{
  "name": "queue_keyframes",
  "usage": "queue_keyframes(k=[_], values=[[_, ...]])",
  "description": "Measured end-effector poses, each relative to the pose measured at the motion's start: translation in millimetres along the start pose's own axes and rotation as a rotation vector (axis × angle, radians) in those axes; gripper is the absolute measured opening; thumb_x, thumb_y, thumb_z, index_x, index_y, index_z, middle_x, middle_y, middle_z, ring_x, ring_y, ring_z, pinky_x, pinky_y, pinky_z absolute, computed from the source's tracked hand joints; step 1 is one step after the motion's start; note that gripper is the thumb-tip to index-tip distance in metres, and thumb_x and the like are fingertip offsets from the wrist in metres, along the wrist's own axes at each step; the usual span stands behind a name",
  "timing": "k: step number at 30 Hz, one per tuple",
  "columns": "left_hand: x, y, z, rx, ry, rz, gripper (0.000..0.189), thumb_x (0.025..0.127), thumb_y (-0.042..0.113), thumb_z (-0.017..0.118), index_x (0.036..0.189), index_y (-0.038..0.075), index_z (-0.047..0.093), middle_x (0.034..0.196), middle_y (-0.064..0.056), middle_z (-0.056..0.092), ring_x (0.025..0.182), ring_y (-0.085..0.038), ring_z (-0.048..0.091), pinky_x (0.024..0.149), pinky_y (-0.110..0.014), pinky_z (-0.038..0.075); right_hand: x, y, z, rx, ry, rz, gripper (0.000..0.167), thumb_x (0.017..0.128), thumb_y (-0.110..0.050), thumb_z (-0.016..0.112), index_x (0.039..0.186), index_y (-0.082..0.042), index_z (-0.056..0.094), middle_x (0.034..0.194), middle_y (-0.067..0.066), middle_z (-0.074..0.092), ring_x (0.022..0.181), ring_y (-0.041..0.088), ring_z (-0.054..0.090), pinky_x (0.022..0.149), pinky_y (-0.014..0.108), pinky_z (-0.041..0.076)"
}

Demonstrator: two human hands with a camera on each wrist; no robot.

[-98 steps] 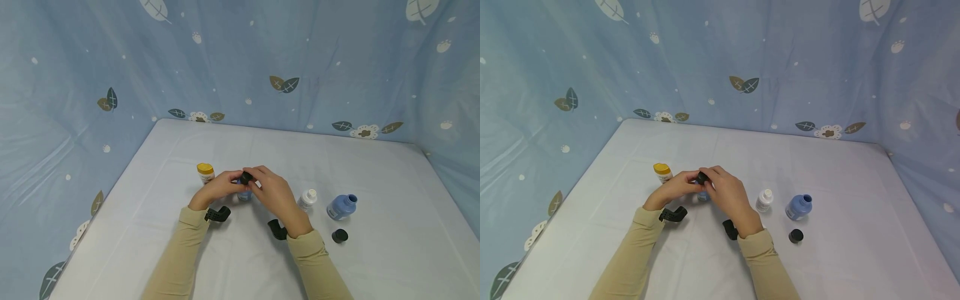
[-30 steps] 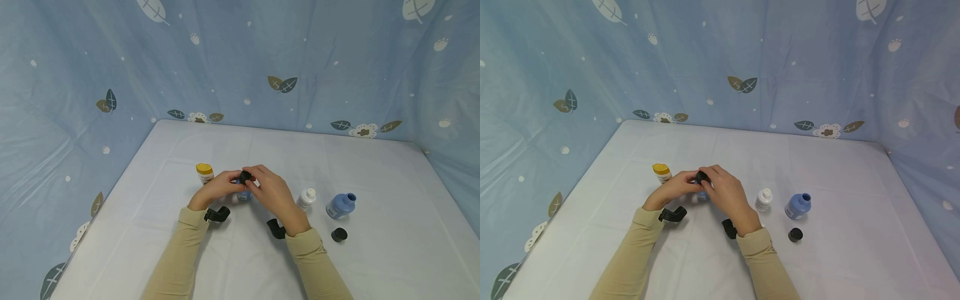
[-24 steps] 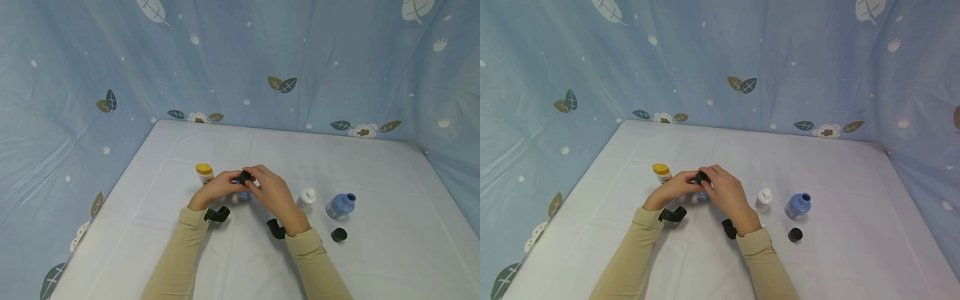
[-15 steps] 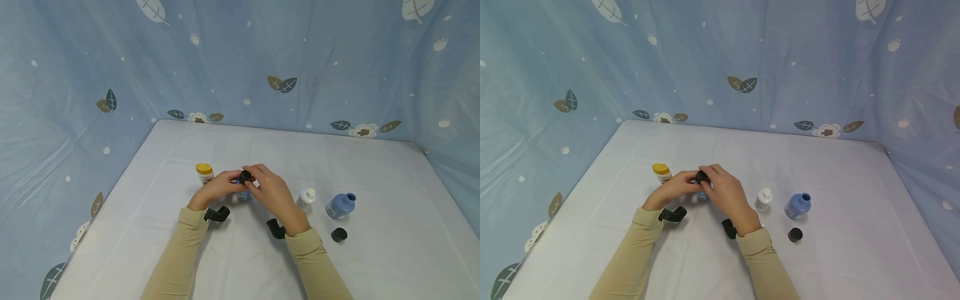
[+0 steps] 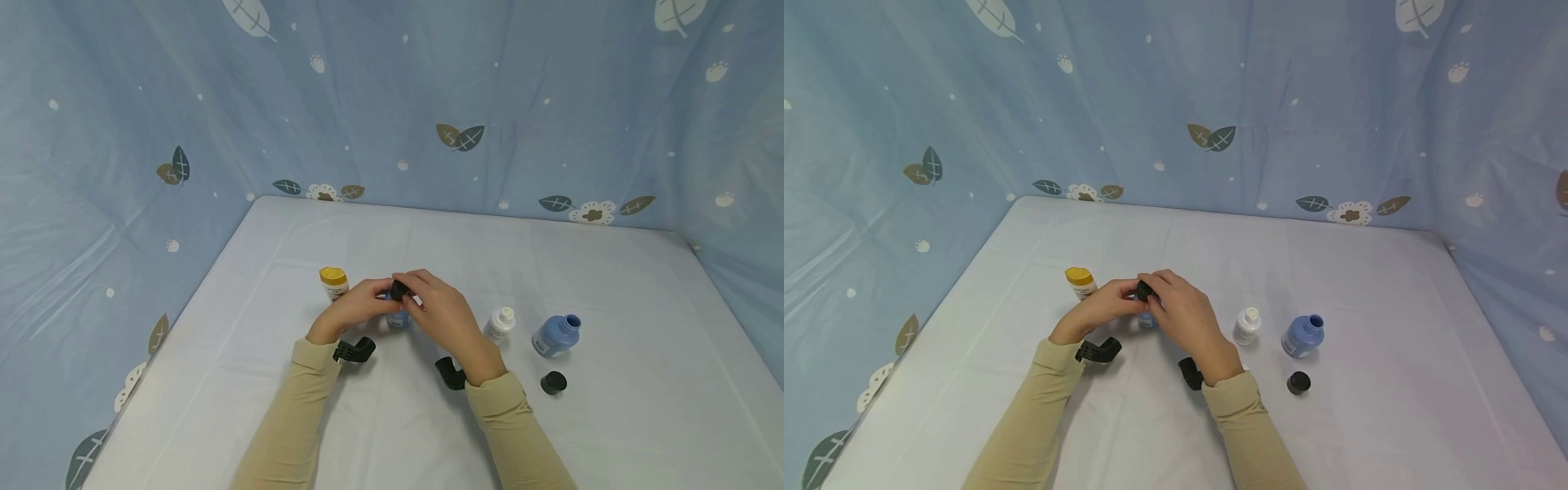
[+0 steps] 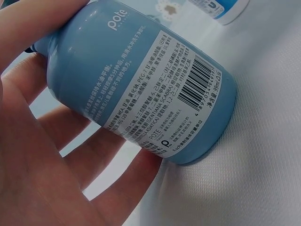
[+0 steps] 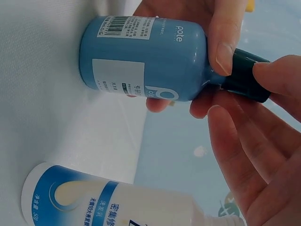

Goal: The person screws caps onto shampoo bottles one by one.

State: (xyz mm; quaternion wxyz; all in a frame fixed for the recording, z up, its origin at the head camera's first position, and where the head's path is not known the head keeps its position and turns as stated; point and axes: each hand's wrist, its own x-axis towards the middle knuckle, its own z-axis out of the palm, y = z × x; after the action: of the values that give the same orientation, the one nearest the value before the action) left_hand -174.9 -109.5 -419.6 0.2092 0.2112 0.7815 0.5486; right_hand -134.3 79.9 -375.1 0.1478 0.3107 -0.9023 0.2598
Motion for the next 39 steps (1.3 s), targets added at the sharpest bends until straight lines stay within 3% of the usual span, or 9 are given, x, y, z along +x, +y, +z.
queue_keyframes(k=[11, 19, 25, 29, 32, 34, 39], values=[[-0.1, 0.8, -0.5, -0.024, -0.014, -0.001, 0.036, 0.084, 0.027, 0.061, 0.12, 0.023, 0.055, 0.122, 0.005, 0.052, 0.11, -0.015, 0.048, 0.089, -0.035, 0.04, 0.4, 0, 1, 0.016, 0.009, 0.043, 0.038, 0.084, -0.021, 0.063, 0.12, -0.015, 0.055, 0.107, -0.003, 0.055, 0.081, 0.01, 0.056, 0.061, 0.024, 0.045], [1.8, 0.8, -0.8, -0.015, -0.005, 0.006, 0.034, 0.084, 0.026, 0.062, 0.117, 0.02, 0.057, 0.12, 0.004, 0.054, 0.108, -0.014, 0.048, 0.087, -0.035, 0.04, 0.9, 0, 3, -0.002, 0.034, 0.081, 0.042, 0.082, -0.026, 0.065, 0.121, -0.016, 0.053, 0.102, -0.002, 0.054, 0.066, 0.009, 0.051, 0.053, 0.022, 0.04], [2.4, 1.5, -0.5, -0.012, -0.012, -0.012, 0.04, 0.085, 0.026, 0.061, 0.123, 0.016, 0.054, 0.123, 0.002, 0.053, 0.113, -0.014, 0.046, 0.09, -0.035, 0.038, 0.6, 0, 2, -0.001, 0.016, 0.08, 0.051, 0.082, -0.025, 0.065, 0.129, -0.019, 0.046, 0.112, -0.002, 0.05, 0.061, 0.007, 0.048, 0.05, 0.021, 0.037], [-3.0, 14.2, -0.6, -0.015, -0.019, -0.024, 0.04, 0.085, 0.02, 0.061, 0.123, 0.012, 0.054, 0.122, -0.002, 0.053, 0.111, -0.016, 0.046, 0.09, -0.034, 0.039, 0.7, 0, 0, 0.023, 0.021, 0.049, 0.05, 0.084, -0.016, 0.06, 0.132, -0.02, 0.044, 0.12, -0.003, 0.048, 0.05, 0.006, 0.039, 0.048, 0.02, 0.036], [-3.6, 13.1, -0.6, -0.013, -0.02, -0.005, 0.041, 0.084, 0.024, 0.062, 0.123, 0.014, 0.053, 0.122, 0.0, 0.053, 0.112, -0.015, 0.046, 0.089, -0.033, 0.04, 1.1, 0, 0, 0.033, 0.016, 0.014, 0.045, 0.085, -0.009, 0.055, 0.129, -0.019, 0.048, 0.121, -0.004, 0.049, 0.054, 0.006, 0.043, 0.051, 0.021, 0.038], [-0.9, 4.5, -0.7, -0.031, -0.025, 0.015, 0.043, 0.084, 0.027, 0.063, 0.124, 0.018, 0.052, 0.123, 0.002, 0.052, 0.114, -0.014, 0.045, 0.09, -0.033, 0.04, 1.2, 1, 0, 0.035, 0.011, -0.002, 0.041, 0.086, -0.007, 0.053, 0.126, -0.017, 0.052, 0.12, -0.004, 0.051, 0.059, 0.008, 0.048, 0.054, 0.021, 0.039], [0.2, -1.4, -1.0, -0.053, -0.037, 0.034, 0.046, 0.084, 0.03, 0.062, 0.126, 0.019, 0.05, 0.125, 0.002, 0.051, 0.115, -0.014, 0.044, 0.09, -0.032, 0.04, 0.7, 1, 1, 0.031, -0.002, 0.002, 0.036, 0.087, -0.01, 0.054, 0.123, -0.016, 0.054, 0.116, -0.005, 0.054, 0.072, 0.011, 0.056, 0.061, 0.023, 0.044]])
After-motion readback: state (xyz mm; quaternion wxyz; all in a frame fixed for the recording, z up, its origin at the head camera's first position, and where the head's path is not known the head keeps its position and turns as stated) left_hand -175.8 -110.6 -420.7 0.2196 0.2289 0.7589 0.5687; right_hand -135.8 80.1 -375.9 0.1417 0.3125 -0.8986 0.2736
